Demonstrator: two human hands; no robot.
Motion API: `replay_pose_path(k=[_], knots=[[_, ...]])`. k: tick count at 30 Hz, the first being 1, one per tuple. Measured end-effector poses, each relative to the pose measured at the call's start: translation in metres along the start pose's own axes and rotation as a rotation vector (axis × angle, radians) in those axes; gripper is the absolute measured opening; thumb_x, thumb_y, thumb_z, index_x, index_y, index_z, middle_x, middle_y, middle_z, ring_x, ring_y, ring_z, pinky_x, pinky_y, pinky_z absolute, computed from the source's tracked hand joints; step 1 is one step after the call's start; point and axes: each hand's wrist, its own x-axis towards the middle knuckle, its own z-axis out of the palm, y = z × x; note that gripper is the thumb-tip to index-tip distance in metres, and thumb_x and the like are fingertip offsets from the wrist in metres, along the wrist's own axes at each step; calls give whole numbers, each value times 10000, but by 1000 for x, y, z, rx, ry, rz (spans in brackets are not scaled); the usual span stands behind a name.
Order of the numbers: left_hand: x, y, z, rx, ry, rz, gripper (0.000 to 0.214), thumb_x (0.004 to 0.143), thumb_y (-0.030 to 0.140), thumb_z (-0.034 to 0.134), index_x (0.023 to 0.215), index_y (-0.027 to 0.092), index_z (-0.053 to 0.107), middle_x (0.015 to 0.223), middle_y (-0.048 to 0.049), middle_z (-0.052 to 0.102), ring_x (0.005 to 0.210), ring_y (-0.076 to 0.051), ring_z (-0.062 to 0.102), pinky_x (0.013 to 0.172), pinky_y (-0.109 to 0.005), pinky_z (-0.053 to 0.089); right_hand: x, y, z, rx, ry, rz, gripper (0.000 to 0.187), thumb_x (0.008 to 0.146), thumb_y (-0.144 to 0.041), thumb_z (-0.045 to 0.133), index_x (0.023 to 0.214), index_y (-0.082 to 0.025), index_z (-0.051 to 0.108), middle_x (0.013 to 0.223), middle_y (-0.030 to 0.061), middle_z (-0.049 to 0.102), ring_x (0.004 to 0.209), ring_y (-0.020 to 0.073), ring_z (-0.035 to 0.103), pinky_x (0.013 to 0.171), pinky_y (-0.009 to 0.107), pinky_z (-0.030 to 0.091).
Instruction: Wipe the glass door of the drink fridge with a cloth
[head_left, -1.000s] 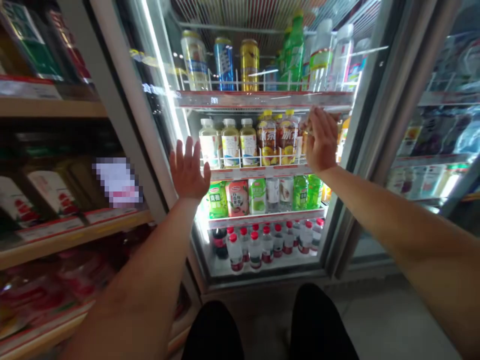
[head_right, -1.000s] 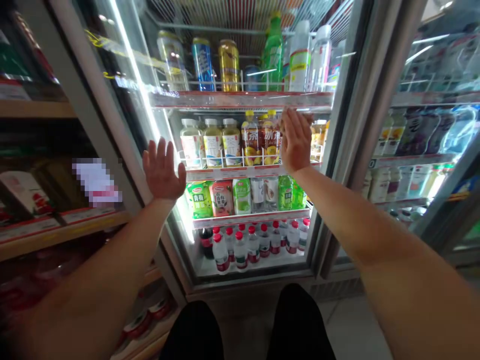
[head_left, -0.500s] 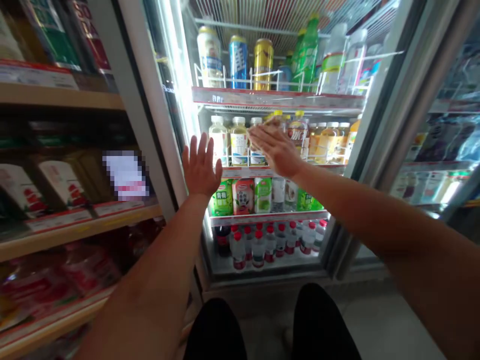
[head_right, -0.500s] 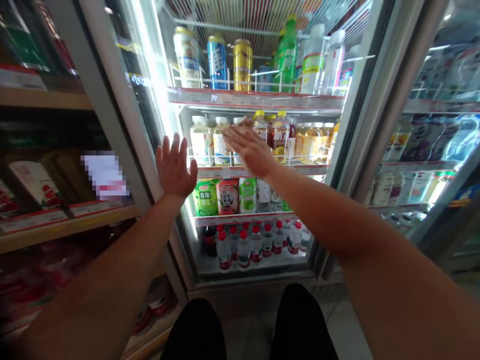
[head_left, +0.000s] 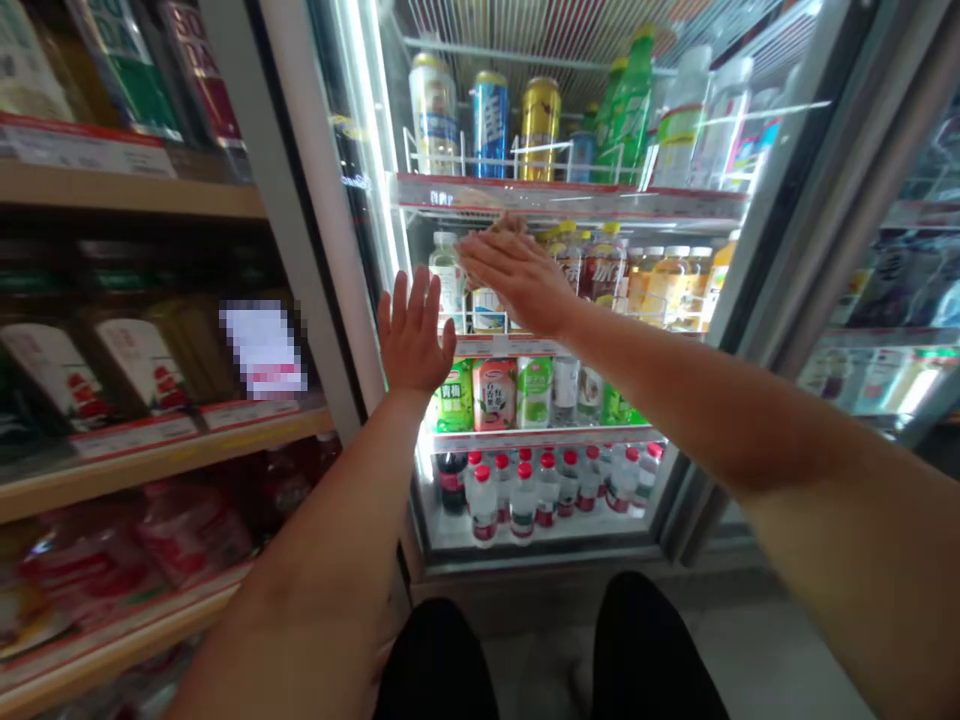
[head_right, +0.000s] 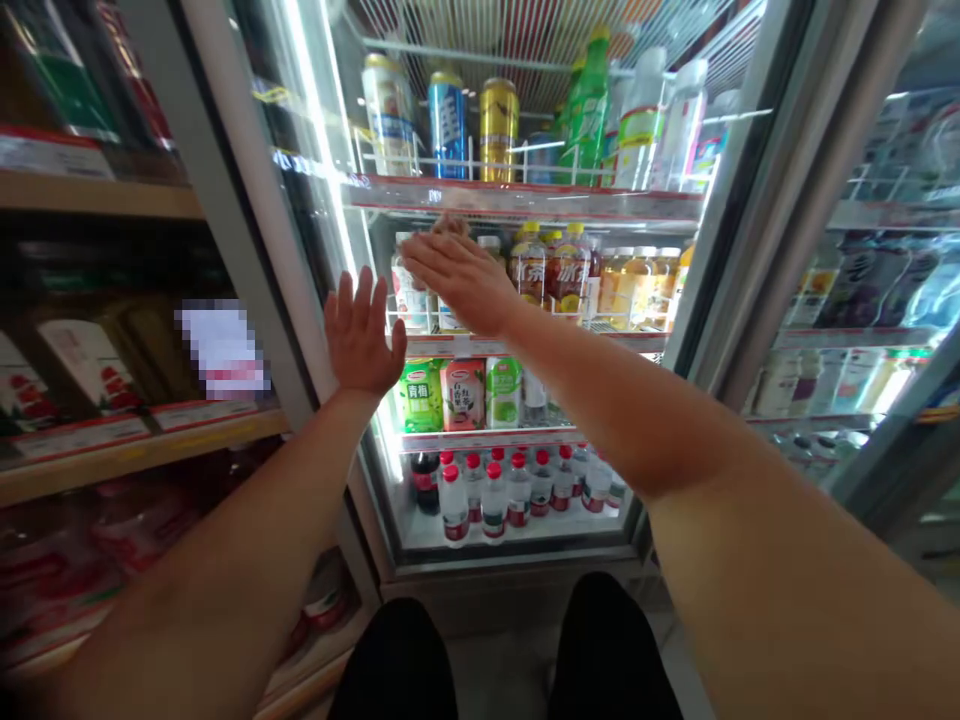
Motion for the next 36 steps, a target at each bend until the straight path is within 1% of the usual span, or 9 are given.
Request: replay_pose_path(k=[3, 10, 13, 17, 20, 24, 27, 31, 36], knots=[[0, 1, -1, -12, 3, -9, 608, 1038, 471, 384, 1596, 235, 333, 1652, -21, 278, 1561, -239, 88, 1293, -445, 18, 3, 16, -17, -34, -49, -58, 447, 1048, -250, 369, 1464, -306, 522, 1553, -48, 488, 1461, 210, 423, 1276, 464, 299], [1, -1, 0, -3, -21, -6, 629, 1034, 500, 360, 1582, 190, 361, 1650, -54, 281, 1562, -254, 71, 1296, -461, 16, -32, 48, -24, -85, 337, 285, 517, 1033, -262, 335, 1537, -328, 428, 1558, -15, 480, 1497, 255, 367, 1272, 540, 273], [1, -3, 2, 42, -1, 4, 659, 1042, 532, 333, 1559, 129, 392, 1646, -67, 290, 1559, -272, 106, 1294, -457, 17, -60, 40, -16, -86, 244, 222, 503, 1038, -284, 324, 1520, -314, 461, 1527, -15, 521, 1474, 238, 410, 1261, 517, 304], [1, -3, 2, 62, 0, 12, 634, 1042, 508, 338, 1577, 168, 374, 1650, -58, 275, 1562, -258, 100, 1293, -463, 41, -63, 55, -36, -91, 69, 105, 469, 1039, -288, 347, 1473, -311, 522, 1521, -48, 525, 1444, 212, 451, 1247, 479, 328], [1, -2, 1, 58, -24, -9, 643, 1028, 488, 379, 1591, 181, 342, 1658, -66, 257, 1564, -260, 69, 1292, -478, 23, -65, 80, -54, -145, 171, 210, 482, 1026, -252, 357, 1480, -255, 520, 1535, -26, 509, 1451, 233, 438, 1247, 505, 314], [2, -1, 1, 62, -23, -12, 653, 1021, 486, 408, 1591, 178, 327, 1664, -74, 245, 1565, -261, 54, 1290, -472, 8, -104, 84, -46, -213, 359, 380, 500, 1023, -219, 310, 1470, -182, 532, 1544, 29, 501, 1465, 227, 417, 1246, 466, 322], [2, -1, 2, 102, -10, 10, 643, 1031, 475, 390, 1591, 168, 317, 1664, -77, 247, 1565, -247, 66, 1290, -482, 33, -136, 74, -36, -193, 278, 331, 485, 1044, -253, 292, 1451, -205, 552, 1523, 33, 528, 1465, 209, 420, 1234, 448, 343], [2, -1, 3, 89, 18, 19, 646, 1035, 503, 352, 1579, 154, 350, 1655, -84, 269, 1562, -260, 89, 1294, -493, 49, -143, 91, -54, -182, 128, 202, 462, 1063, -263, 300, 1464, -269, 531, 1520, 4, 532, 1448, 179, 441, 1227, 429, 343], [3, 3, 1, 164, 11, 41, 667, 1057, 500, 310, 1551, 54, 349, 1663, -69, 229, 1555, -275, 96, 1285, -501, 81, -158, 118, -68, -287, 327, 413, 487, 1034, -246, 326, 1477, -184, 521, 1540, 44, 506, 1455, 224, 435, 1239, 466, 336]])
